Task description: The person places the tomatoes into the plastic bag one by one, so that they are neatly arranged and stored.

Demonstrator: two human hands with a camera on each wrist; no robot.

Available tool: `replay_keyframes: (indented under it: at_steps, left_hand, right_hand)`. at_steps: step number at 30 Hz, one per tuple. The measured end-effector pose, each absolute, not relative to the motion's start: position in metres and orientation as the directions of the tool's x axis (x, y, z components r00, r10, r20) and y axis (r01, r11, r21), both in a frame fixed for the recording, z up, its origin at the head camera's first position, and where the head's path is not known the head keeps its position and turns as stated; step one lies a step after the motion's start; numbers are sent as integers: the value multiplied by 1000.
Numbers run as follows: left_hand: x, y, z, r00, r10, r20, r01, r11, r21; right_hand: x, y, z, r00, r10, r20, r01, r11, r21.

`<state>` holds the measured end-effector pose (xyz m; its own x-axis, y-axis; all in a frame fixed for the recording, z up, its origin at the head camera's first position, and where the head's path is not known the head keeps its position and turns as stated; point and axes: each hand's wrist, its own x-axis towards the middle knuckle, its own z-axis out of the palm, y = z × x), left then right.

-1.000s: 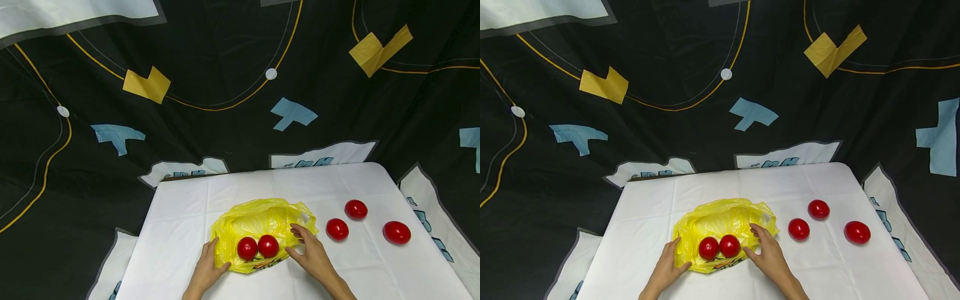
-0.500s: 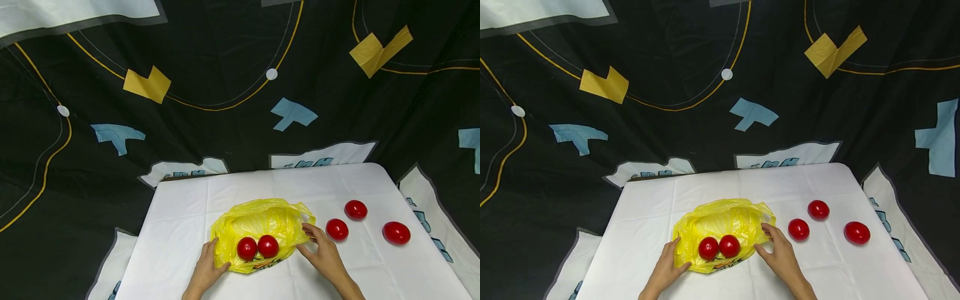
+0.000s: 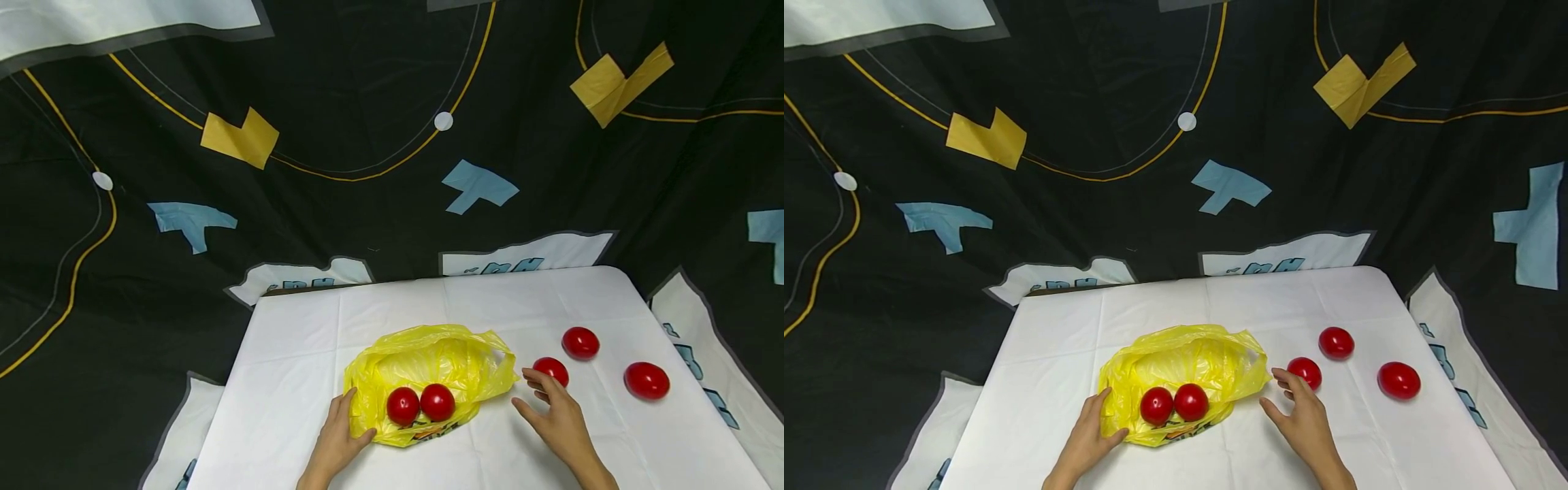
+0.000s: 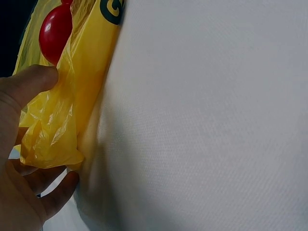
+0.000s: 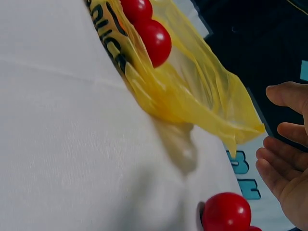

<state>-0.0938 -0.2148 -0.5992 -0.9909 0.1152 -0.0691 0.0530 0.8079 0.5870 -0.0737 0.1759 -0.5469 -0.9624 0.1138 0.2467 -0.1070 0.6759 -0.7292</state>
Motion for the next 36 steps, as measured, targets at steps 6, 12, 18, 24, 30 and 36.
replay_keyframes:
  at_steps: [6, 12, 18, 24, 30, 36]
  left_hand:
    - [-94, -214, -598, -991, 110, -73, 46, 810, 585]
    - [-94, -214, -598, -992, 104, -77, 39, 809, 586]
    - [-94, -214, -598, -991, 104, -85, 35, 813, 581]
    - [-94, -214, -598, -991, 106, -80, 40, 813, 581]
    - [-94, -214, -599, -991, 109, -82, 41, 813, 581]
    - [-94, -215, -599, -991, 115, -73, 51, 809, 586]
  right_hand:
    - [-72, 187, -550, -963, 155, 221, -50, 701, -712]
    - [-72, 196, -552, -962, 184, 202, -18, 695, -719]
    - [-72, 205, -558, -951, 201, 233, -24, 707, -707]
    - [-75, 214, -568, -931, 224, 289, -36, 730, -683]
    - [-77, 221, -579, -928, 258, 268, 3, 726, -687]
    - [-78, 223, -588, -937, 278, 210, 55, 714, -698]
